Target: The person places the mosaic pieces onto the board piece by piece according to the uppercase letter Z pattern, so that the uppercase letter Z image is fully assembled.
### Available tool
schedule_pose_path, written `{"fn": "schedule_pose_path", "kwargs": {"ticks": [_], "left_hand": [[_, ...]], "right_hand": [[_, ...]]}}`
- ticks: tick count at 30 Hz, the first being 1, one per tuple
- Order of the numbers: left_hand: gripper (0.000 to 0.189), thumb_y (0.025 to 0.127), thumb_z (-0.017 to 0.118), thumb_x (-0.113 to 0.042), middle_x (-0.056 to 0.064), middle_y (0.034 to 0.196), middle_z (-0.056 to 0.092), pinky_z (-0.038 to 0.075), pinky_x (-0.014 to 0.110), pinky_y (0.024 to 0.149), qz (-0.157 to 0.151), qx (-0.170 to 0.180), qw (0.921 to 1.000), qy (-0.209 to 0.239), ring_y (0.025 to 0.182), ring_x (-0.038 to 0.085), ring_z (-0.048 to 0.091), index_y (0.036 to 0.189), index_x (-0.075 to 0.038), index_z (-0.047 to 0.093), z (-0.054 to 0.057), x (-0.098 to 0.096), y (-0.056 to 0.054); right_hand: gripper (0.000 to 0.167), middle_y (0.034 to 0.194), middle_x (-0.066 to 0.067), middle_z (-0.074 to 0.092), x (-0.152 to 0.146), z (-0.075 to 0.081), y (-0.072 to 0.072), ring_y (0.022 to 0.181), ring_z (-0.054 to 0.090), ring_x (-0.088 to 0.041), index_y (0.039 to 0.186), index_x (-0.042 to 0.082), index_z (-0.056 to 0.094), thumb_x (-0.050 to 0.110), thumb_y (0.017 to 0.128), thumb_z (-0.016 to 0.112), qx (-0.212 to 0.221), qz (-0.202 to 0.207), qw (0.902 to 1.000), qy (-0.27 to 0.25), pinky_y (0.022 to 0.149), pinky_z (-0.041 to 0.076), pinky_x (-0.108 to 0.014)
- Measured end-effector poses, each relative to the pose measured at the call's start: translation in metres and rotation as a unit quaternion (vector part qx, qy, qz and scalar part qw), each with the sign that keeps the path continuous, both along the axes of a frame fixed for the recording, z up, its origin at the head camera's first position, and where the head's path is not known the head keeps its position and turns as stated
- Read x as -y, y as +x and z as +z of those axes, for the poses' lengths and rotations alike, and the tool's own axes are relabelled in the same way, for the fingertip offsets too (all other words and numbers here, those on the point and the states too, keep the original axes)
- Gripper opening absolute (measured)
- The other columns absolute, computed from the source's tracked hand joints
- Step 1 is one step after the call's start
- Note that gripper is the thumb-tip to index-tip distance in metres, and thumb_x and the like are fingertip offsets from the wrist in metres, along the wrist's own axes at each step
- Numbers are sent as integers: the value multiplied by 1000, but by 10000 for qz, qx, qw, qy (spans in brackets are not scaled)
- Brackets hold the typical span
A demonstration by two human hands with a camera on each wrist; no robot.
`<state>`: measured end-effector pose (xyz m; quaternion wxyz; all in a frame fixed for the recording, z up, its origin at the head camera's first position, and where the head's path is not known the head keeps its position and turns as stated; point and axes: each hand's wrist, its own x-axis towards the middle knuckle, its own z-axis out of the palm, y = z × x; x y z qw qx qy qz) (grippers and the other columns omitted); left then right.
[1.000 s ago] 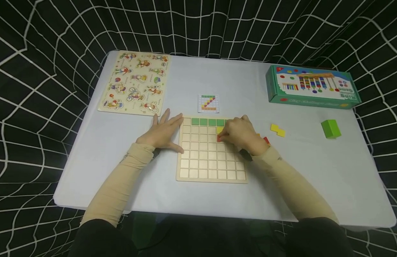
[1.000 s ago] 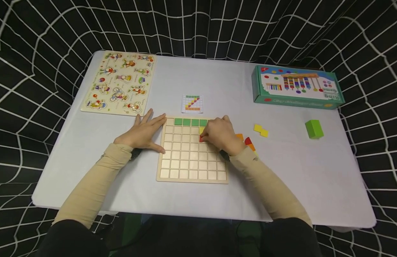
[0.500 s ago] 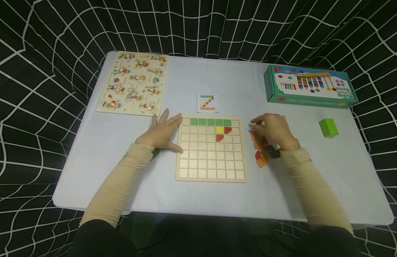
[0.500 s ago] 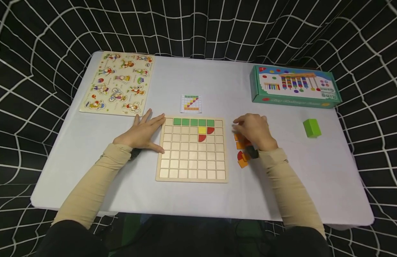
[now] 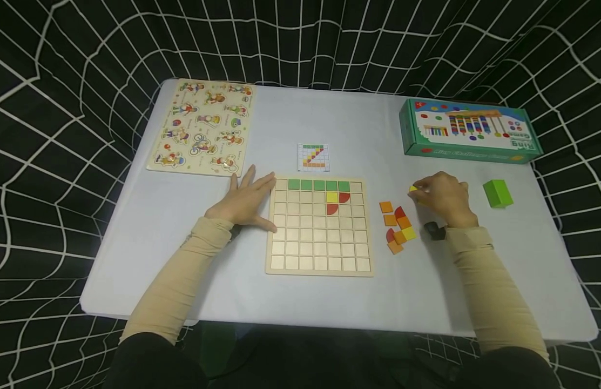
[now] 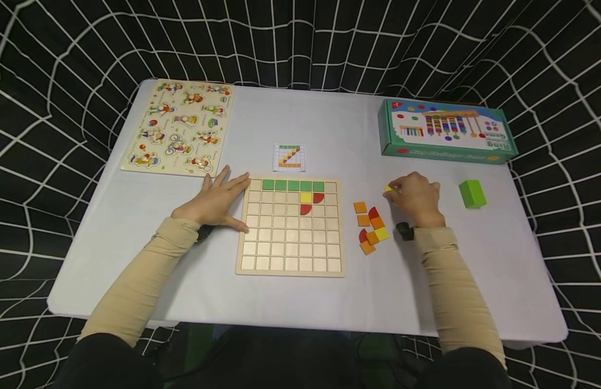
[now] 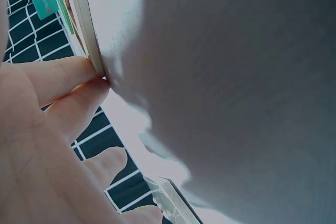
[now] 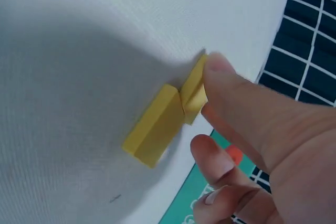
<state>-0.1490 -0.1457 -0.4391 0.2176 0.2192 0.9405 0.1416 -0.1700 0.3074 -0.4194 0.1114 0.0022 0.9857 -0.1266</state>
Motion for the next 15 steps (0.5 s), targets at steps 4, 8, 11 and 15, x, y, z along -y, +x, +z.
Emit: {"fn": "schedule_pose_path", "kwargs": {"ticks": [4,8,11,15], "left_hand": [[126,72,85,-62,5,177,8,-6,79,122,-7,11,10000,6,161,46,-12,165,-8,19,1,0,0],[126,72,85,-61,6,177,9,-5,80,122,-29,-23,10000,31,161,46,-11,165,-7,20,2,0,0],[126,72,85,-62,6,177,10,-4,80,122,-33,-47,10000,29,161,47,-10,165,-7,21,2,-1,0],[126,72,85,-61,6,177,10,-4,80,122,-15,-39,10000,-7,161,46,-10,165,-7,21,3,-1,0]], "right_hand": [[37,125,-33,67,0,0,0,117,56,-51,118,-4,74,25,94,75,-60,-133,9998,-129,89,33,-61],[32,116,-32,70,1,3,0,106,57,-49,108,-4,75,23,91,78,-237,-129,9993,-257,86,31,-57],[28,104,-29,73,4,6,0,96,56,-46,102,-3,75,22,91,79,-327,-26,9988,-375,83,30,-53],[25,88,-24,75,19,13,-3,84,56,-38,99,-2,76,21,92,79,-419,209,9971,-594,79,26,-48]]}}
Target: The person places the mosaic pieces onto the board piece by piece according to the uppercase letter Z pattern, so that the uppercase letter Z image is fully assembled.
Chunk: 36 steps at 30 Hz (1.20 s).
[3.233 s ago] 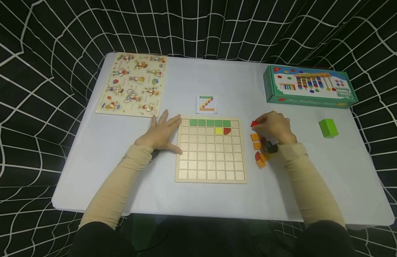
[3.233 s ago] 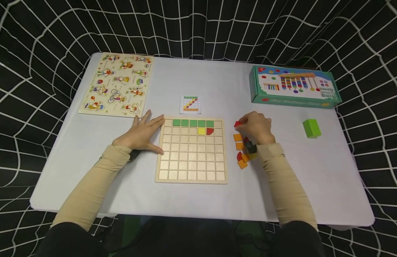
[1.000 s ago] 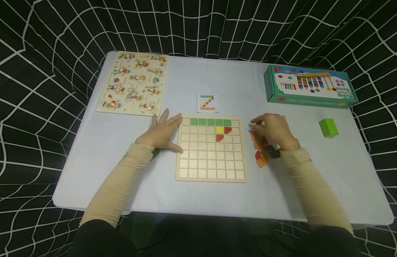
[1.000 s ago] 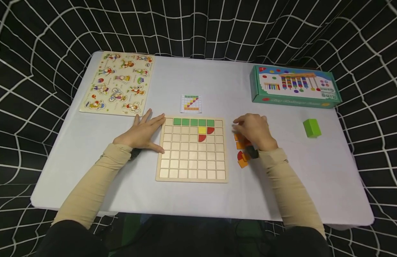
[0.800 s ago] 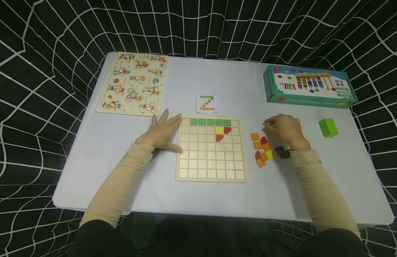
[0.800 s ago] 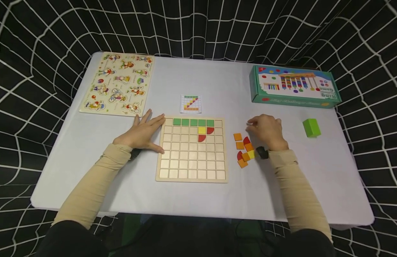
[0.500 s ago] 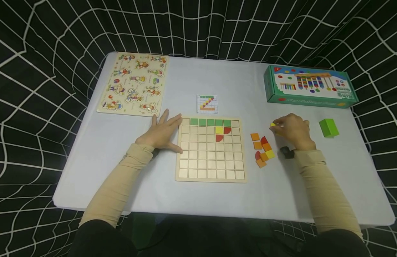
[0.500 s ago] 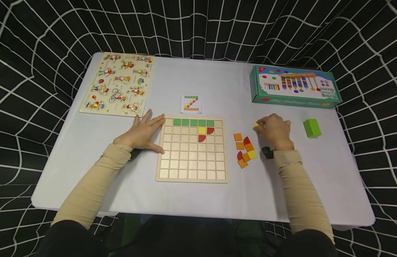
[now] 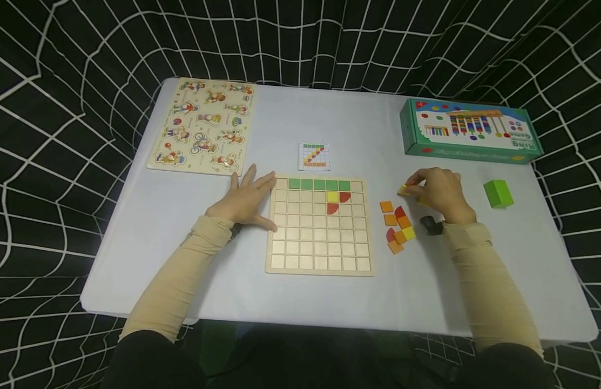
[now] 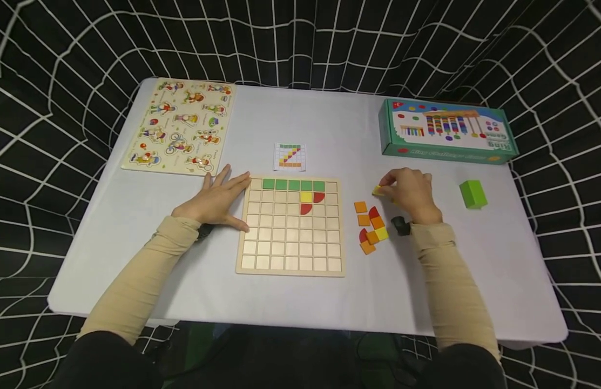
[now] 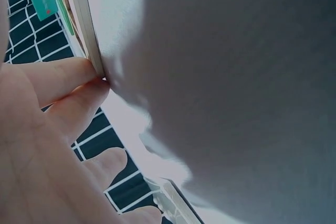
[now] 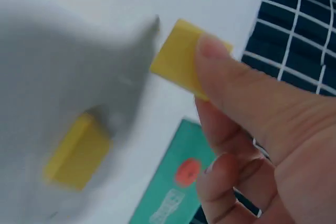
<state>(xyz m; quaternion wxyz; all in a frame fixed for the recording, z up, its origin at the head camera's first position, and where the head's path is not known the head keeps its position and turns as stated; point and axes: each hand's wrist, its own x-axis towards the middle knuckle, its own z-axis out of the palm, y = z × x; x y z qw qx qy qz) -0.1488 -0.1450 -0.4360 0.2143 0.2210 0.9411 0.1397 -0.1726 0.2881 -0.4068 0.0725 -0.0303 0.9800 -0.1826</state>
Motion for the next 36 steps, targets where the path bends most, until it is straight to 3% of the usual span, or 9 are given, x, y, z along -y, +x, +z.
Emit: {"fn": "schedule_pose_path", "kwargs": {"ticks": [3,8,15,19,21,26,29,33,36], "left_hand": [[126,71,85,-61,6,177,9,-5,80,121,6,-2,10000,-35,161,46,-10,165,-7,21,0,0,0],[126,72,84,-63,5,177,8,-6,80,122,-5,13,10000,-82,161,46,-11,165,-8,20,-1,-2,-1],[127,71,84,-63,6,177,9,-6,80,121,-21,15,9999,-117,161,46,-11,165,-7,20,0,-4,-1],[127,71,85,-62,7,177,9,-5,80,121,-16,5,9999,-106,161,47,-10,165,-6,20,0,-4,0],[126,72,85,-62,7,177,9,-5,81,121,-16,7,10000,-90,161,47,-10,165,-6,20,-1,-4,0],[125,72,84,-62,6,177,9,-5,81,121,-3,15,10000,-92,161,47,-10,165,-6,20,-1,-4,0],[125,72,84,-62,5,177,8,-5,80,121,13,38,9999,-96,161,46,-11,165,-7,20,-1,-3,-1],[126,72,83,-63,5,177,7,-5,80,121,17,50,9999,-93,161,46,-11,165,-8,19,0,-3,0],[126,72,83,-63,5,177,7,-6,80,121,42,47,9999,-101,161,46,-11,165,-8,19,0,-2,0]], "right_hand": [[23,89,-22,75,21,6,-4,78,55,-32,98,-2,76,20,91,79,-10,287,9995,-127,81,28,-49],[20,98,-19,76,60,11,-9,79,54,-29,99,2,77,21,92,78,256,831,9957,-309,96,34,-56],[16,91,-11,79,112,4,-15,81,54,-20,94,5,80,20,88,83,904,1583,9798,-821,74,41,-28],[13,86,-6,79,134,-1,-13,82,55,-18,89,8,81,20,86,85,1086,1925,9709,-918,74,45,-28],[13,82,-5,79,142,-4,-12,79,61,-17,88,8,81,20,85,85,1107,2066,9676,-937,81,49,-32],[12,69,-2,78,151,-9,-11,74,73,-15,89,11,83,22,84,85,1153,2169,9660,-808,106,49,-43],[12,67,2,78,153,-12,-10,85,75,-16,91,16,84,25,83,85,1157,2144,9681,-576,112,44,-47],[11,71,5,78,154,-13,-9,106,71,-21,91,20,85,28,83,86,1064,2091,9714,-360,111,42,-51],[11,78,5,78,155,-14,-7,110,68,-22,90,21,85,28,82,87,929,2069,9734,-336,107,43,-51]]}}
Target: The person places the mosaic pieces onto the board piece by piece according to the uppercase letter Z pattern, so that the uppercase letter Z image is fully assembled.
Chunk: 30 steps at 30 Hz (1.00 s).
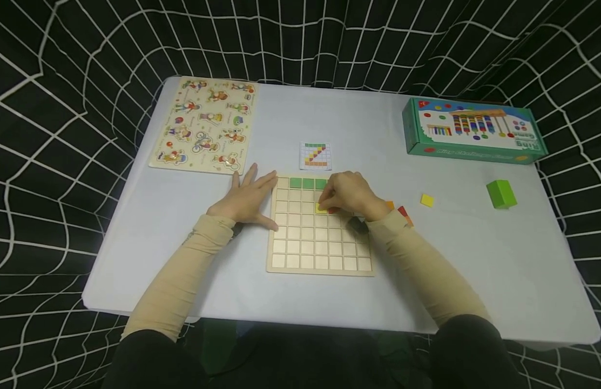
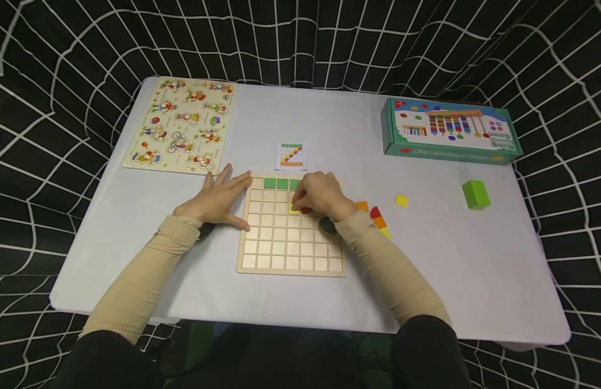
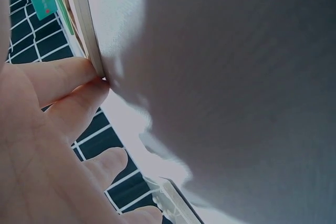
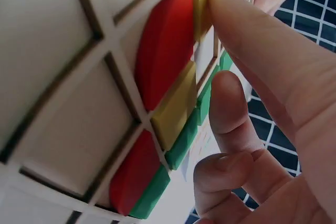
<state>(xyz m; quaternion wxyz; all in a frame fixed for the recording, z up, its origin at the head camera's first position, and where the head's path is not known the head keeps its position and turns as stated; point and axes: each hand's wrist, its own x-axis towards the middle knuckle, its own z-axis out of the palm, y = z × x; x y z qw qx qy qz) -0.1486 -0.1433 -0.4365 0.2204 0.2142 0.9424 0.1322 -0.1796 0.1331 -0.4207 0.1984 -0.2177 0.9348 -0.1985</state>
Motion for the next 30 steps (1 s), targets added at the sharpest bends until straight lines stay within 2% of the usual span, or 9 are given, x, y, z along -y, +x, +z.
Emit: {"fn": "schedule_pose_path", "kwargs": {"ticks": [6,13,16,21,26,30], "left_hand": [[126,72,84,-63,5,177,7,-5,80,121,-3,10,10000,22,161,45,-12,165,-8,19,-2,-1,0],[126,72,83,-62,5,177,7,-5,80,121,-45,14,10000,51,161,46,-12,165,-8,19,-1,-1,0],[126,72,84,-62,5,177,8,-6,80,121,-62,0,10000,73,161,47,-12,165,-7,19,-1,0,0],[125,72,84,-61,5,177,8,-6,80,121,-58,0,9999,85,161,46,-13,165,-8,20,-2,1,-1],[125,73,84,-62,5,177,7,-6,80,121,-60,11,10000,67,161,46,-14,166,-8,19,-2,2,-1],[125,73,84,-61,5,177,7,-6,80,121,-65,12,9999,95,161,46,-13,166,-8,18,0,1,-1]], "right_hand": [[13,99,0,77,-10,-1,3,100,67,-19,93,22,86,32,85,84,-248,19,9997,-41,97,46,-47],[25,117,-9,78,-42,4,1,116,66,-30,106,14,83,32,90,80,-125,-379,9992,-61,104,39,-52],[26,124,-13,77,-58,7,1,117,64,-33,109,12,82,30,90,80,-78,-654,9978,-69,105,38,-53],[29,126,-17,75,-84,12,3,119,64,-36,111,9,81,28,90,80,-137,-960,9953,77,105,42,-55],[34,128,-21,73,-107,14,9,125,59,-40,116,6,78,30,92,78,184,-1286,9912,245,110,42,-61],[38,124,-24,73,-126,13,17,120,58,-42,116,3,78,33,92,77,286,-1552,9869,327,108,40,-63]]}}
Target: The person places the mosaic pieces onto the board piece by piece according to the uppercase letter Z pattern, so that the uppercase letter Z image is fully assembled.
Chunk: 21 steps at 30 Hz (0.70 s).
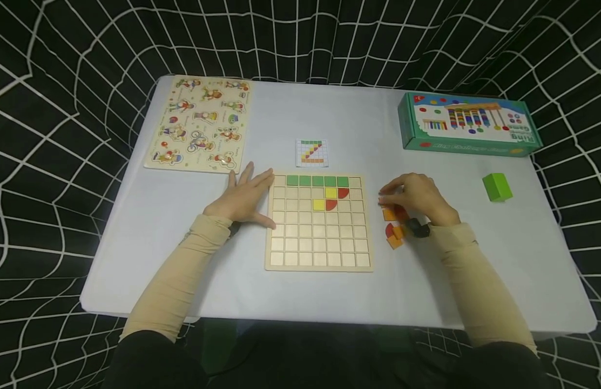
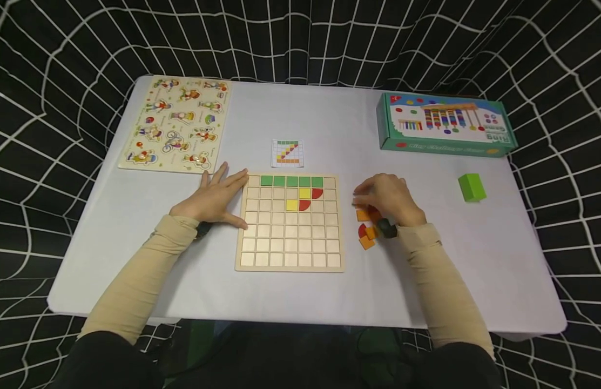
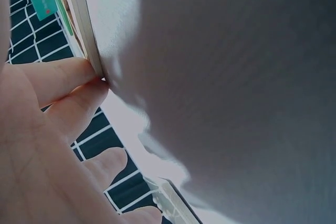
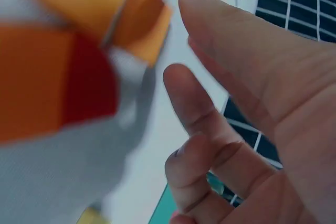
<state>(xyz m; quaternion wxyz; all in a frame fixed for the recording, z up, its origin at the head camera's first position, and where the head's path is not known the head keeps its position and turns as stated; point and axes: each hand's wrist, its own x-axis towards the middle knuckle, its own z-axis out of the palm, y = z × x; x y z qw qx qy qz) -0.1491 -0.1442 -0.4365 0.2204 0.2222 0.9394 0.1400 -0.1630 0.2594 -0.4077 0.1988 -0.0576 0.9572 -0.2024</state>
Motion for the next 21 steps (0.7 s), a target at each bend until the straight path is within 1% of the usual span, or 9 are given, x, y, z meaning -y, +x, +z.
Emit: {"fn": "schedule_pose_path", "kwargs": {"ticks": [2,5,7,9,16,18,21], "left_hand": [[125,73,84,-61,5,177,8,-6,80,121,11,-5,10000,14,161,47,-13,166,-8,19,0,0,0],[125,73,85,-60,6,177,9,-6,81,121,3,-38,10000,31,161,48,-12,165,-7,20,0,0,0],[125,73,85,-60,6,177,9,-6,80,121,18,-46,10000,25,161,47,-12,165,-7,20,-1,0,0],[125,73,85,-60,6,177,10,-6,81,121,23,-64,10000,25,161,47,-12,165,-7,21,-1,1,0],[126,72,85,-61,6,177,10,-6,81,121,35,-90,9999,26,161,47,-11,165,-7,20,-2,1,-1],[126,72,85,-61,6,177,10,-5,81,121,26,-93,9999,31,161,47,-11,165,-7,19,-2,1,-1],[126,72,85,-61,6,177,10,-6,81,121,31,-75,10000,46,161,47,-12,166,-7,19,-3,1,-1]], "right_hand": [[39,120,-24,74,-10,0,4,117,59,-42,113,2,78,34,91,78,2,-151,9999,52,104,42,-61],[39,113,-22,75,-22,-1,10,109,61,-40,108,2,77,37,89,79,-28,-332,9993,156,90,47,-49],[42,109,-21,75,-28,-1,13,104,61,-38,106,2,77,40,88,80,-20,-416,9989,227,80,46,-41],[44,107,-21,76,-30,-1,14,100,61,-36,105,2,76,41,87,81,-9,-441,9986,303,75,43,-35],[45,112,-23,75,-29,-1,15,104,61,-38,105,0,77,41,88,80,179,-383,9982,429,79,45,-40],[44,114,-24,75,-29,-2,15,106,61,-38,109,-1,77,39,89,79,255,-351,9982,405,81,46,-42],[42,121,-26,71,-27,-2,14,109,58,-39,117,0,75,33,92,76,391,-241,9983,372,85,50,-47]]}}
